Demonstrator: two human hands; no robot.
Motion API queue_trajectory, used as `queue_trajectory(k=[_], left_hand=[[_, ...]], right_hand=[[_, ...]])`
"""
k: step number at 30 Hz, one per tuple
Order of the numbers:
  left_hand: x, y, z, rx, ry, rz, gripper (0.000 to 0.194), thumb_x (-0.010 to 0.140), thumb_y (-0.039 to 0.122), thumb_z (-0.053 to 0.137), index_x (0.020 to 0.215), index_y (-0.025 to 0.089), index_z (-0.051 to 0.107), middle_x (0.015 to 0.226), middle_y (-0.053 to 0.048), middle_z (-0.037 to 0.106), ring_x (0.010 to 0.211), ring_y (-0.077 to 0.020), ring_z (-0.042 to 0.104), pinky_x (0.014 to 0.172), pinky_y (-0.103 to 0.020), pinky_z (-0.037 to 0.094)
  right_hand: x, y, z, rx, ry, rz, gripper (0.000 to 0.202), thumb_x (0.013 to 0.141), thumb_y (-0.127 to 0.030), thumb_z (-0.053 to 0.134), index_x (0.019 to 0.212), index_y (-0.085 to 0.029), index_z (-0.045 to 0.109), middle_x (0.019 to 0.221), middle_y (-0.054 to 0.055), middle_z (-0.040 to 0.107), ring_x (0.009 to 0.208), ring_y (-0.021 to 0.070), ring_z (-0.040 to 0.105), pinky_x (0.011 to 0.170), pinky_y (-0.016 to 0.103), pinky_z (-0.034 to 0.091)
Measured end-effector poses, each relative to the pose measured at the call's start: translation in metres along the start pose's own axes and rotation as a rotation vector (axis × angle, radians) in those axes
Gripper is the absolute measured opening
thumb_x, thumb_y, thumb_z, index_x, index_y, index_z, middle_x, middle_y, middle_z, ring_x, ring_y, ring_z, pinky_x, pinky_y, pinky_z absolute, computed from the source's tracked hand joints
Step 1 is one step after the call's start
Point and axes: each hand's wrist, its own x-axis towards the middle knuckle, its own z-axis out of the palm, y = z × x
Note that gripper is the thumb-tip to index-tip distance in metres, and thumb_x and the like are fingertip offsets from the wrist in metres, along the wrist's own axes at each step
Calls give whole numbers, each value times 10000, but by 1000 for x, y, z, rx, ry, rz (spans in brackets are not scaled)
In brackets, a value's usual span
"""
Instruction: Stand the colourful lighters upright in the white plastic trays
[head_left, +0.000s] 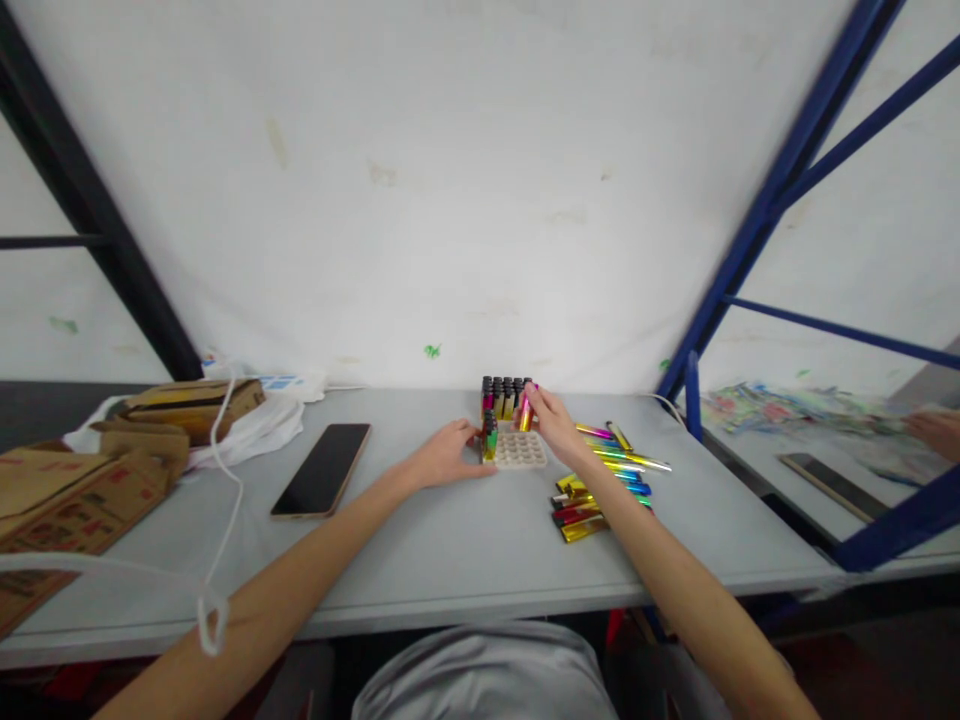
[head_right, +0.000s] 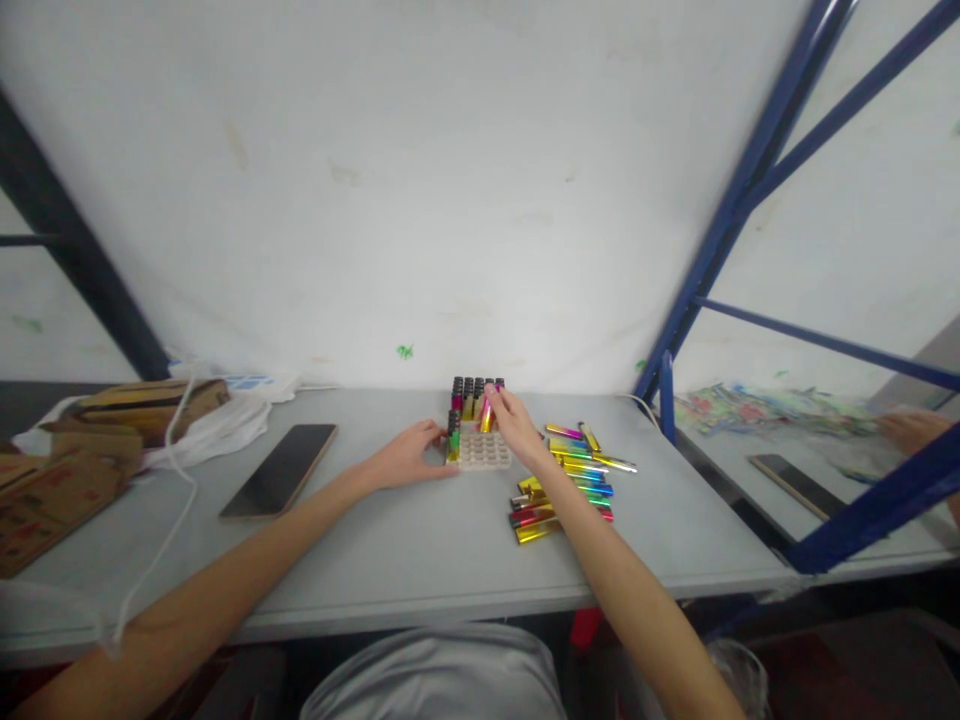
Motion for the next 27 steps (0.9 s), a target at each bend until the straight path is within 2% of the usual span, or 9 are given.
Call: queue_trajectory(k=[2,4,6,8,12,15,21,27], left_hand=[[0,0,-1,5,-8,2,547,771,642,737,998,145,720,963,-95,670,893,-270,645,849,-371,526],[0,1,-2,8,-18,0,542,777,644,731,1000,150,717,961,-95,673,895,-269,643,853,-373,526],[0,3,-4,7,-25,1,542,787,647,722,1007,152,712,966,-98,675,903,-271,644,859,-376,527],[0,4,-5,6,-30,7,535,795,646,716,1002,152,709,973,-102,676,911,-274,645,859,-376,529],[0,5,-6,10,-25,4,518,791,631,727,1002,159,708,980,-101,679,905,-269,641,846,-372,535],[0,6,-6,13,-24,-2,507,789,615,732,996,152,710,979,-101,679,899,-268,645,851,-372,534],[0,6,-5,26,-32,-1,520,788,631,727,990,152,710,966,-96,676,899,-275,650,860,-371,530],[0,7,-6,21,-35,-11,515,787,627,731,989,154,705,985,-101,672,905,-273,649,863,-376,534]], right_hand=[[-8,5,2,6,-90,13,555,874,-810,521,890,-256,553,729,2,602,645,181,586,628,327,522],[-15,7,4,-25,-136,48,540,892,-807,487,897,-267,515,669,-31,529,551,153,514,550,301,478],[-20,7,7,-71,-127,96,548,891,-812,475,830,-267,450,611,-61,421,473,125,392,467,272,384],[-22,7,11,-126,-73,122,570,886,-815,472,768,-263,394,588,-66,366,460,116,330,436,262,309],[-22,10,18,-353,46,75,585,900,-785,439,670,-249,397,555,-38,391,516,141,402,477,262,333],[-22,14,19,-479,77,50,555,921,-680,441,587,-239,392,522,-20,391,535,152,414,510,269,343],[-21,17,18,-601,124,5,416,894,-447,441,543,-243,351,528,-14,379,569,170,417,553,284,345],[-21,15,18,-640,138,-13,364,895,-378,451,569,-243,362,551,-30,388,586,169,433,589,282,333]])
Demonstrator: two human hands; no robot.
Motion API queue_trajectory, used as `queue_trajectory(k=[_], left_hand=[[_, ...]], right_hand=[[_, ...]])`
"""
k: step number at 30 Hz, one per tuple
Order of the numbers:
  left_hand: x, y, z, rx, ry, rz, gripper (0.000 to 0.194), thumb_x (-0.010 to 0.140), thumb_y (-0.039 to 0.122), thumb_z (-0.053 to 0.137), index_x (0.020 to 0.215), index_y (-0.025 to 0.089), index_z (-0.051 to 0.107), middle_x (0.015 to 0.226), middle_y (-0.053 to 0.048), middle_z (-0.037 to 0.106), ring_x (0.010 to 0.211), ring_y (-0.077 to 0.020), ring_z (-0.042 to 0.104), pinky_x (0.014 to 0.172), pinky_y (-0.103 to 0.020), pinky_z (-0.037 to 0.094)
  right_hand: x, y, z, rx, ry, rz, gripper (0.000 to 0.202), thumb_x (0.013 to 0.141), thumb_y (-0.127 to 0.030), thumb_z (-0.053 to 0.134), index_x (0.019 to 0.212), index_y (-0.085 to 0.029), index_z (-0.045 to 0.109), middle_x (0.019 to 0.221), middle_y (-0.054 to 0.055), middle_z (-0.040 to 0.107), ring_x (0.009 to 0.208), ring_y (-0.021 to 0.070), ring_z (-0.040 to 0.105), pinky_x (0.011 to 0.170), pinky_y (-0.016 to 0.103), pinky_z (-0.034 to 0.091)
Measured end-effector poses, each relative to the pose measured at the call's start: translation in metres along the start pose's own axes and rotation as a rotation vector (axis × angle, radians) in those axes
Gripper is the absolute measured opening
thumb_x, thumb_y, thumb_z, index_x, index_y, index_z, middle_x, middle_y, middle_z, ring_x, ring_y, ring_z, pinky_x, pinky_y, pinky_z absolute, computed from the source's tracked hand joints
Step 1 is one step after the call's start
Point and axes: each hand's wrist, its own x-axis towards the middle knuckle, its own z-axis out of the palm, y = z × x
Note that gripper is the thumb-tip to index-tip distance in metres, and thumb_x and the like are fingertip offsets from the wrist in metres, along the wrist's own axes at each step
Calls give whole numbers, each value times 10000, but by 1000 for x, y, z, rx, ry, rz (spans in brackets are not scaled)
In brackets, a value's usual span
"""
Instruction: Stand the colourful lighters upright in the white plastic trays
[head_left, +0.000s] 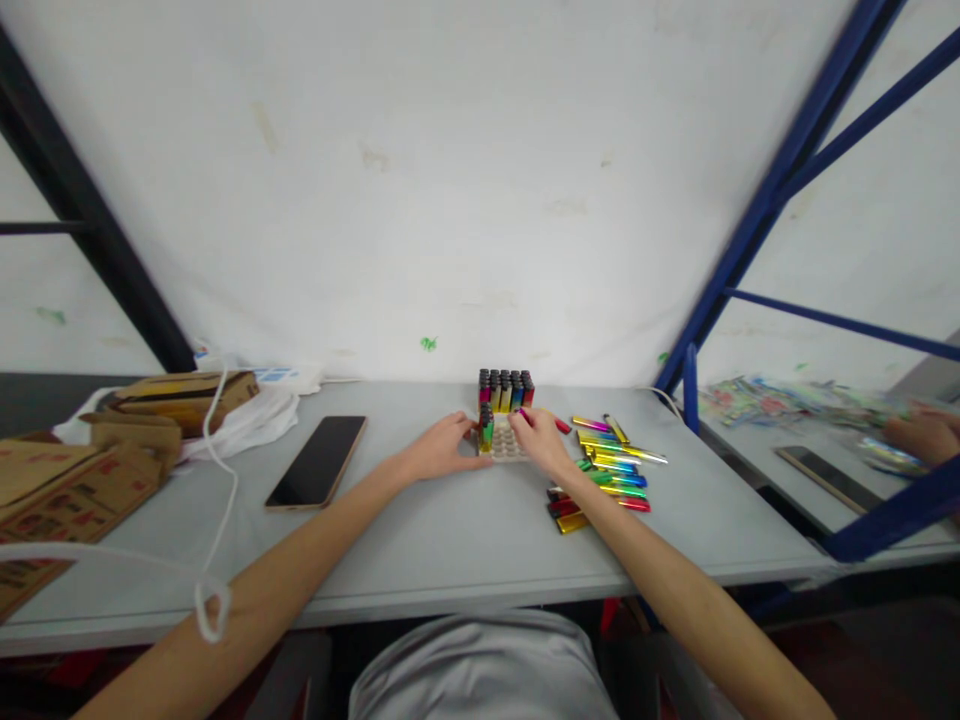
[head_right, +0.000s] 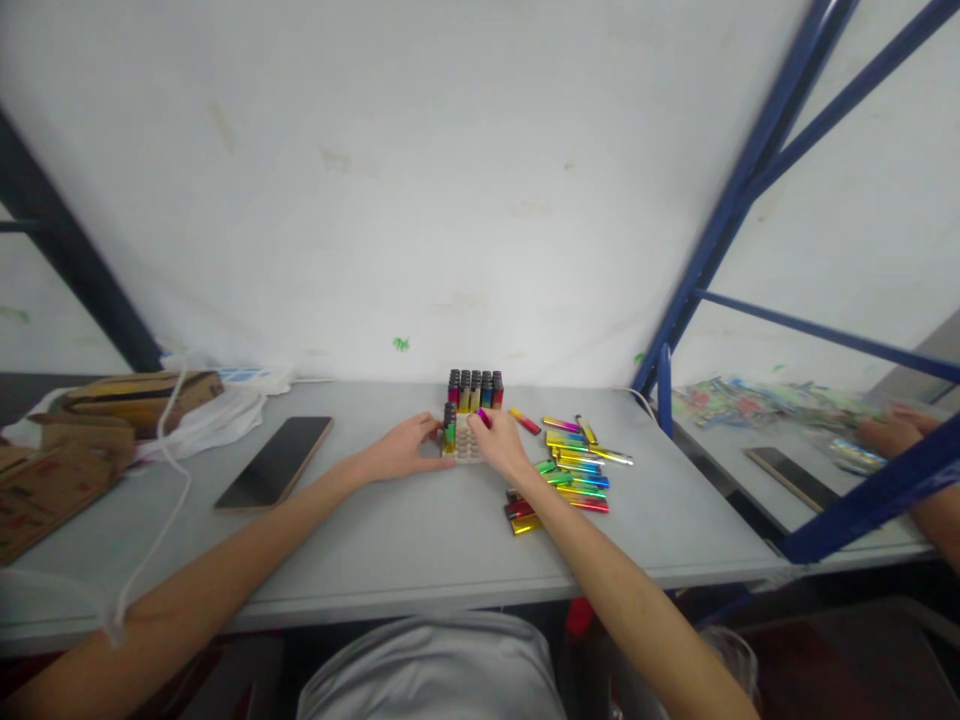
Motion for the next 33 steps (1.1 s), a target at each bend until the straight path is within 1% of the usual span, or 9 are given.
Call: queue_trajectory(k=[3,8,14,16,19,21,24,29,33], left_hand=[[0,0,0,-8,-4,0,512,793,621,732,994,152,701,997,-107,666,910,-268,641,873,-382,532],[0,-3,2,-18,3,11,524,791,627,733,1009,152,708,984,-103,668,923,-270,630,878,-383,526],[3,-11,2,-18,-19,19,622,743,689,759,1045,147,720,982,-97,667,913,-268,625,871,-372,527],[3,-13,0,-5,-47,10,647,738,691,763,1079,143,724,980,-95,667,909,-269,627,857,-367,526],[3,-14,-2,-11,-70,11,652,762,686,743,1130,149,726,991,-91,669,905,-270,636,840,-361,522],[3,-15,-3,-17,-61,15,642,763,692,736,1121,159,733,985,-86,672,902,-274,635,836,-364,520],[3,-15,-2,-28,-51,14,612,756,689,743,1076,167,743,973,-84,677,898,-271,628,833,-361,519],[2,-13,-1,-65,-38,12,592,752,681,753,1064,178,735,973,-76,680,891,-256,625,832,-348,521],[1,-12,-2,-40,-34,8,572,752,690,743,999,174,726,948,-76,670,877,-259,621,827,-349,518]], right_hand=[[-1,-3,-3,20,15,-14,397,938,-456,458,614,-242,377,579,-37,422,594,165,443,596,278,329],[-5,-7,-8,71,-32,-130,408,1004,-573,429,760,-245,417,659,-37,502,644,163,492,616,265,367],[-7,-6,-15,-132,-139,-377,421,1043,-561,427,808,-227,528,856,41,621,786,189,570,699,281,405],[-7,-7,-17,-201,-161,-436,452,1047,-561,436,778,-217,554,833,41,619,776,186,563,707,283,392],[-9,-10,-22,-255,-247,-397,475,1050,-543,462,733,-208,578,673,0,595,641,161,524,648,273,341],[-9,-11,-23,-246,-263,-345,460,1044,-531,492,744,-204,615,640,-8,614,598,152,521,625,266,328],[-9,-9,-23,-235,-270,-331,409,1041,-503,521,809,-199,667,696,7,678,622,158,560,635,262,344],[-8,-3,-19,-299,-388,-408,322,1049,-442,533,907,-184,664,793,38,712,697,177,612,658,267,374],[-11,-4,-13,-408,-359,-424,306,1039,-451,556,995,-171,670,860,72,726,751,196,640,677,275,383]])
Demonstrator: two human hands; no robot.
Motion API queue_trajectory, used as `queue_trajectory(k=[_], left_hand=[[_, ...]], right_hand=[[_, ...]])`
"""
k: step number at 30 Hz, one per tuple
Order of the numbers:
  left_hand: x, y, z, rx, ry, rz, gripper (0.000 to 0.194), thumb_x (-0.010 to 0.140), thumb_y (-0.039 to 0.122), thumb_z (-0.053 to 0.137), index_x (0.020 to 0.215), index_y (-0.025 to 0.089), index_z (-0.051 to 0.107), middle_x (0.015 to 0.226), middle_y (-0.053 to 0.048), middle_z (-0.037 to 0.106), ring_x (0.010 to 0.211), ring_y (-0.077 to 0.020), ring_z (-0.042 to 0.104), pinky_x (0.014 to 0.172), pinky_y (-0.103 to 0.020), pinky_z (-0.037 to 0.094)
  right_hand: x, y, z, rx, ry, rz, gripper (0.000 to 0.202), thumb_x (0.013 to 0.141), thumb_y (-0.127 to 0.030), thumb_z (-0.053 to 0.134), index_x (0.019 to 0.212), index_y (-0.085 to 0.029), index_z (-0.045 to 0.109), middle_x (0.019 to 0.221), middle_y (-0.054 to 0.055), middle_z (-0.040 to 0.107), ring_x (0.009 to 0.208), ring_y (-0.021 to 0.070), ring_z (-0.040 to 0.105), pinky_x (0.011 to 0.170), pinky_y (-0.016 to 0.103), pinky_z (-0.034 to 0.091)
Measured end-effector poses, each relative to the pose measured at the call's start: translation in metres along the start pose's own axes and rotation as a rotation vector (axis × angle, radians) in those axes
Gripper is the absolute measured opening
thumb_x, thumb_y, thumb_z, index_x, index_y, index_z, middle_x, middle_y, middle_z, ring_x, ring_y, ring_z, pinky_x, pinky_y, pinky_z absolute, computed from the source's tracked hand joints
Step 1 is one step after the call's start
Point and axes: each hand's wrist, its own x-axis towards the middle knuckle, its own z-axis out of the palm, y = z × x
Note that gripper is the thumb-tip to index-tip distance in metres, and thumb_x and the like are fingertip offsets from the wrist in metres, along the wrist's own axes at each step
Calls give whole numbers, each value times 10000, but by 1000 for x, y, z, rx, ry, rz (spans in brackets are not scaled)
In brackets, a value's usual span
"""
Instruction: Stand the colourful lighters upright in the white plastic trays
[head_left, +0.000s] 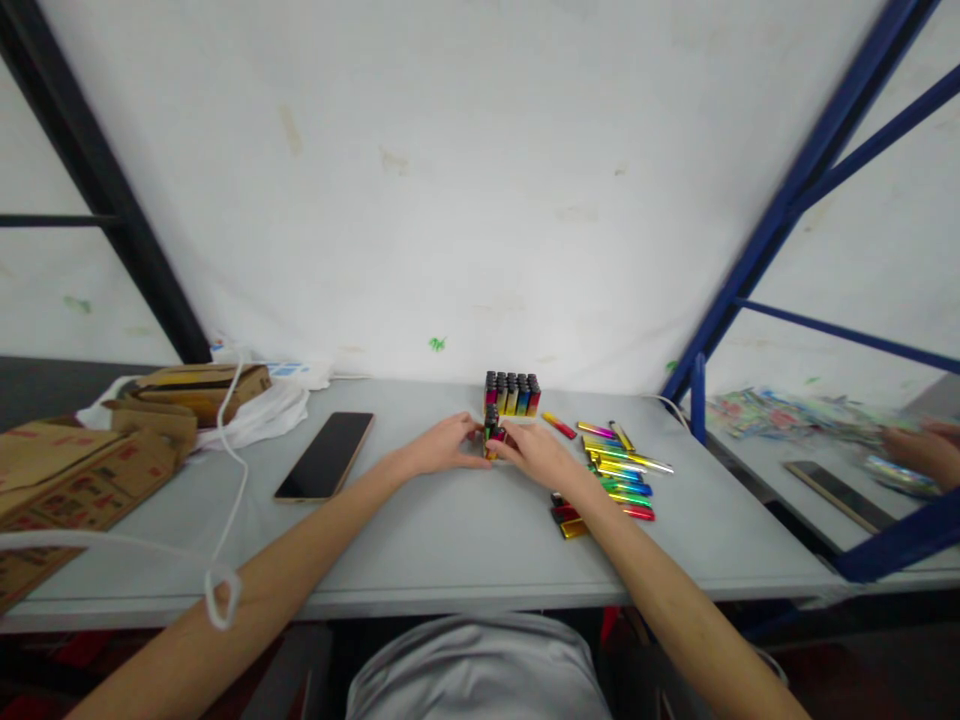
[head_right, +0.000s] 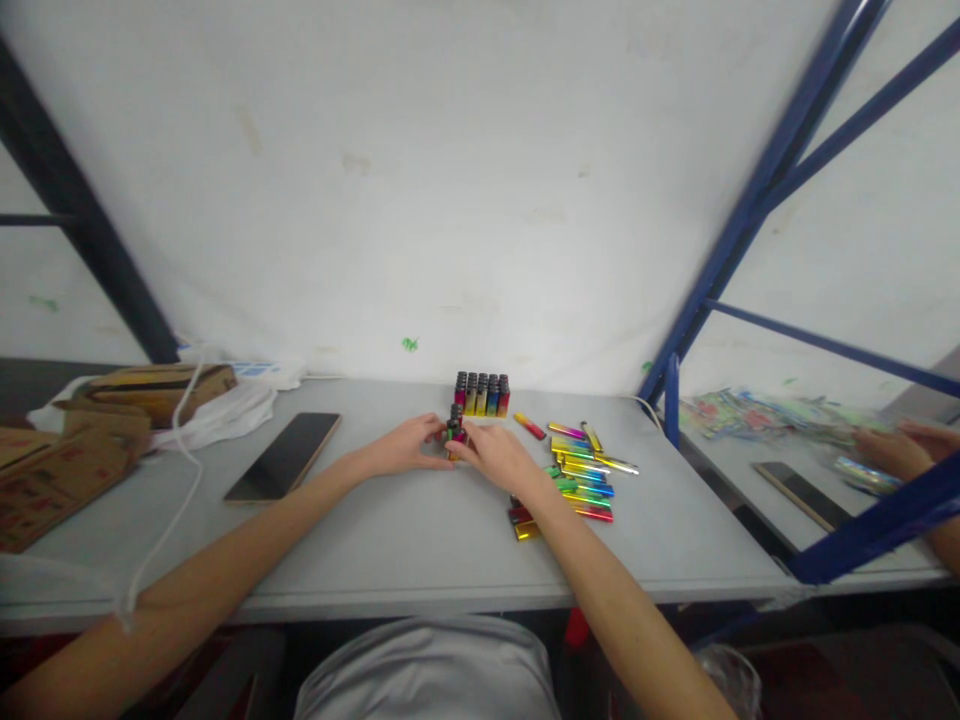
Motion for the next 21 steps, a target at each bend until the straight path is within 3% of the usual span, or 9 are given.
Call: queue_trajectory(k=[4,7,10,14,18,21], left_hand=[[0,0,-1,4,-19,25,586,785,674,719,1071,162,721,972,-86,660,906,-269,626,834,-356,520],[1,0,-1,-10,-22,21,601,781,652,737,1117,155,719,1002,-93,664,913,-268,630,857,-362,524],[1,-1,0,-6,-27,9,626,769,641,755,1144,140,718,1017,-99,669,920,-274,636,872,-369,528],[1,-1,-1,-10,-34,10,641,767,626,763,1167,126,718,1019,-101,666,917,-277,641,873,-369,529],[1,0,-2,4,-41,12,645,778,631,752,1166,117,717,1016,-102,661,928,-280,637,886,-373,525],[1,1,-2,26,-44,9,642,789,636,739,1166,117,717,1015,-104,659,948,-289,631,897,-376,521]], right_hand=[[0,-2,-2,16,-44,-29,414,1033,-515,537,845,-177,686,787,55,707,693,176,611,654,269,369],[-1,9,-9,10,16,0,502,1076,-529,410,833,-183,680,765,45,692,690,168,594,672,269,370],[-4,38,-20,-76,120,108,504,1097,-475,355,866,-178,689,797,69,704,739,182,611,718,276,399],[-14,91,-37,-253,198,345,327,1048,-307,462,972,-142,734,955,136,746,882,210,663,819,285,453],[-28,131,-48,-334,53,651,276,967,-252,590,1172,-153,747,1197,160,739,1102,253,677,925,312,479],[-34,142,-49,-296,-57,719,269,947,-289,643,1154,-174,770,1185,134,761,1104,259,695,932,311,491]])
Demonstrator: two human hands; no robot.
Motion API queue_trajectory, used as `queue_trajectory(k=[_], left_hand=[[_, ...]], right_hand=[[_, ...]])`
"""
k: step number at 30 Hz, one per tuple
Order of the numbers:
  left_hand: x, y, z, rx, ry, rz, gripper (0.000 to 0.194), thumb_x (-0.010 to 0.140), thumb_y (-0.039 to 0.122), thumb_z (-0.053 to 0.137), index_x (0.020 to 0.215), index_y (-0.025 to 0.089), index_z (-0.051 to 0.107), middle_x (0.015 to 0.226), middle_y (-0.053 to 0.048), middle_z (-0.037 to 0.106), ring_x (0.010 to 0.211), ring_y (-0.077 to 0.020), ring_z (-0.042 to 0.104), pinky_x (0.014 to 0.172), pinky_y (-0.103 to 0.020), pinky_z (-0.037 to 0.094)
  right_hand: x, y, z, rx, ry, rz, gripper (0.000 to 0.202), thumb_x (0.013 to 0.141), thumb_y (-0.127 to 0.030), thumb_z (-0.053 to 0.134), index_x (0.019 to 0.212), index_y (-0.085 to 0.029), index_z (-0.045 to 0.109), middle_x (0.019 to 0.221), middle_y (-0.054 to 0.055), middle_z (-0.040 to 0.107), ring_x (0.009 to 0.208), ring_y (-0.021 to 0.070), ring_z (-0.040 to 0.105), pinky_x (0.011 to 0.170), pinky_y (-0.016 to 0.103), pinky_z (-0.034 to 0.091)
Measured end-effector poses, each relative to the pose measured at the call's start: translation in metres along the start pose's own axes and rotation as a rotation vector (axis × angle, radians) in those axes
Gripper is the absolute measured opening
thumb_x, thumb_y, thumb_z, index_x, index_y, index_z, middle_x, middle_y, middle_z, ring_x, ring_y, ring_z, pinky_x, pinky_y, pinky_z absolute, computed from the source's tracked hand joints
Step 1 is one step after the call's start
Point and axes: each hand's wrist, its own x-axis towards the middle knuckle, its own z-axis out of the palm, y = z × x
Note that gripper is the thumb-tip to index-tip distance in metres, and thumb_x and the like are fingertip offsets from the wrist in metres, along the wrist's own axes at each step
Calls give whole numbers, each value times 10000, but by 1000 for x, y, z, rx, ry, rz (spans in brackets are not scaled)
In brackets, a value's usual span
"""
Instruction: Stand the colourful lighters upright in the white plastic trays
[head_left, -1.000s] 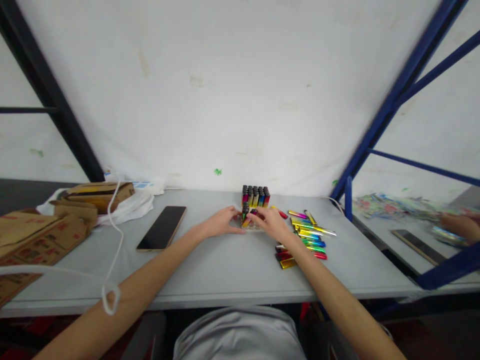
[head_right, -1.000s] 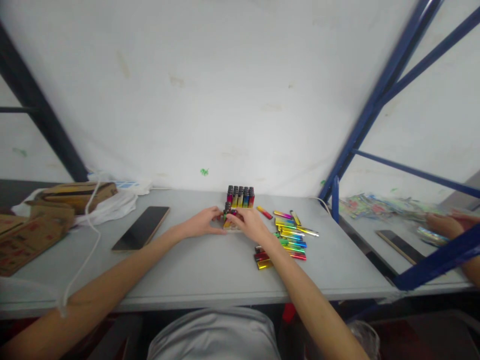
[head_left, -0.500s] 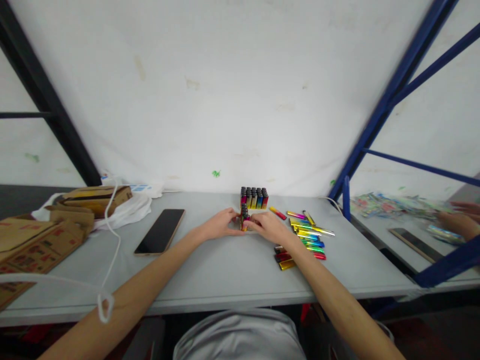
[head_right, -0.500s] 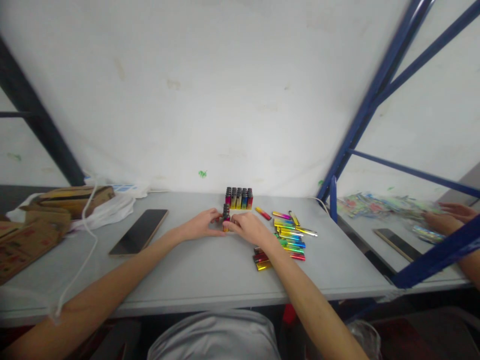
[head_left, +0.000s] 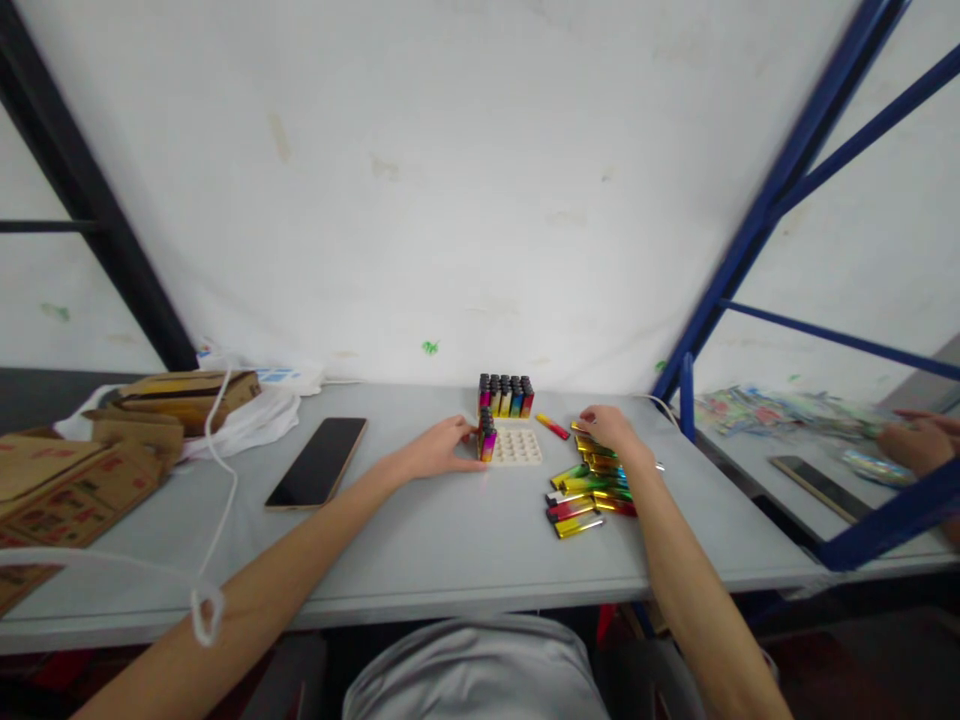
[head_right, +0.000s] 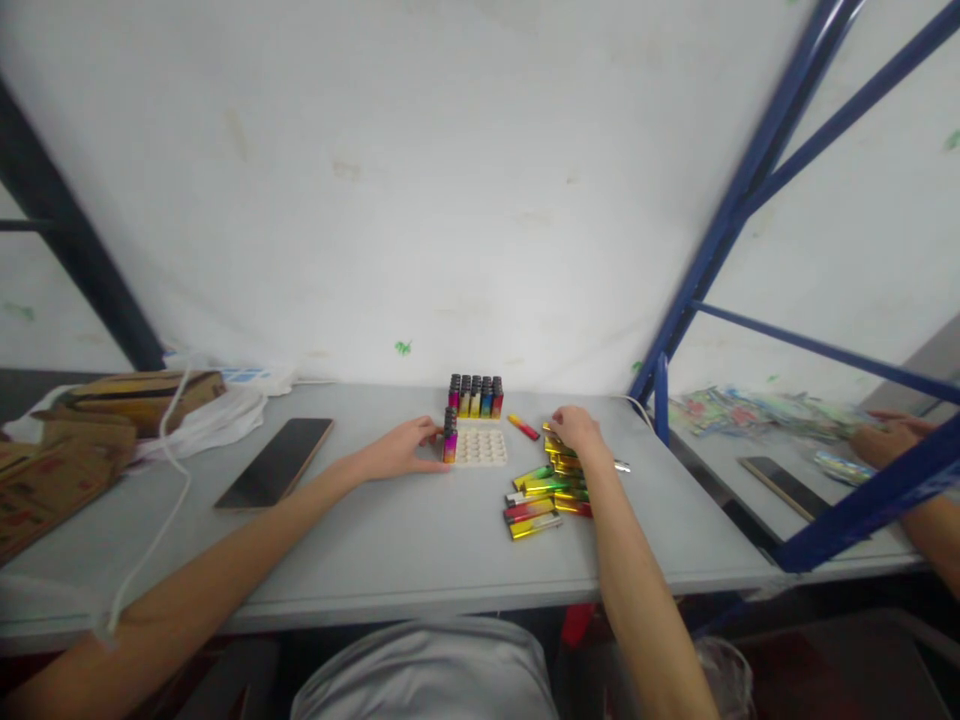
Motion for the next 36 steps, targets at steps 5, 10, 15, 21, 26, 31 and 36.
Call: queue_trajectory(k=[5,10,15,21,26,31,36], left_hand=[[0,0,0,9,-5,-9,656,786,632,739,1178,108,709,1030,-108,664,933,-282,635,896,-369,523],[0,0,2,44,12,-3,626,780,628,737,1156,128,715,1018,-91,674,932,-268,634,883,-348,522],[2,10,9,82,69,-91,633,732,692,742,1027,132,720,996,-111,677,906,-285,643,861,-381,528],[2,9,12,61,116,-106,625,686,711,763,969,155,718,987,-113,685,899,-296,653,840,-380,532],[0,-1,5,0,42,-42,634,705,696,765,1006,140,716,992,-92,672,889,-268,637,829,-362,524],[0,0,1,11,31,-23,626,706,679,774,1011,136,719,976,-96,675,901,-285,634,830,-371,520],[-2,5,1,30,36,-17,605,718,684,760,986,143,716,971,-98,680,884,-283,634,821,-369,522]], right_hand=[[0,0,1,46,-65,-86,181,917,-271,684,1025,-183,798,1069,115,788,994,251,725,875,305,509],[0,-13,-2,242,207,-191,221,954,-271,636,1093,-147,754,1071,145,758,957,233,716,879,319,529],[-2,-39,3,743,298,-204,355,919,-461,648,1111,-173,726,1102,128,749,737,195,695,692,332,564],[-12,-72,15,1375,214,-163,594,650,-495,866,1116,-220,623,982,65,770,843,211,698,711,313,537],[-21,-91,18,1464,6,-206,469,734,-581,809,941,-188,659,909,52,739,731,156,616,614,258,434],[-29,-105,17,1365,14,-326,499,851,-688,658,916,-194,683,704,-14,573,656,150,521,618,281,427],[-43,-118,12,1429,-243,-355,531,827,-754,650,957,-249,554,630,-75,414,486,105,357,483,259,315]])
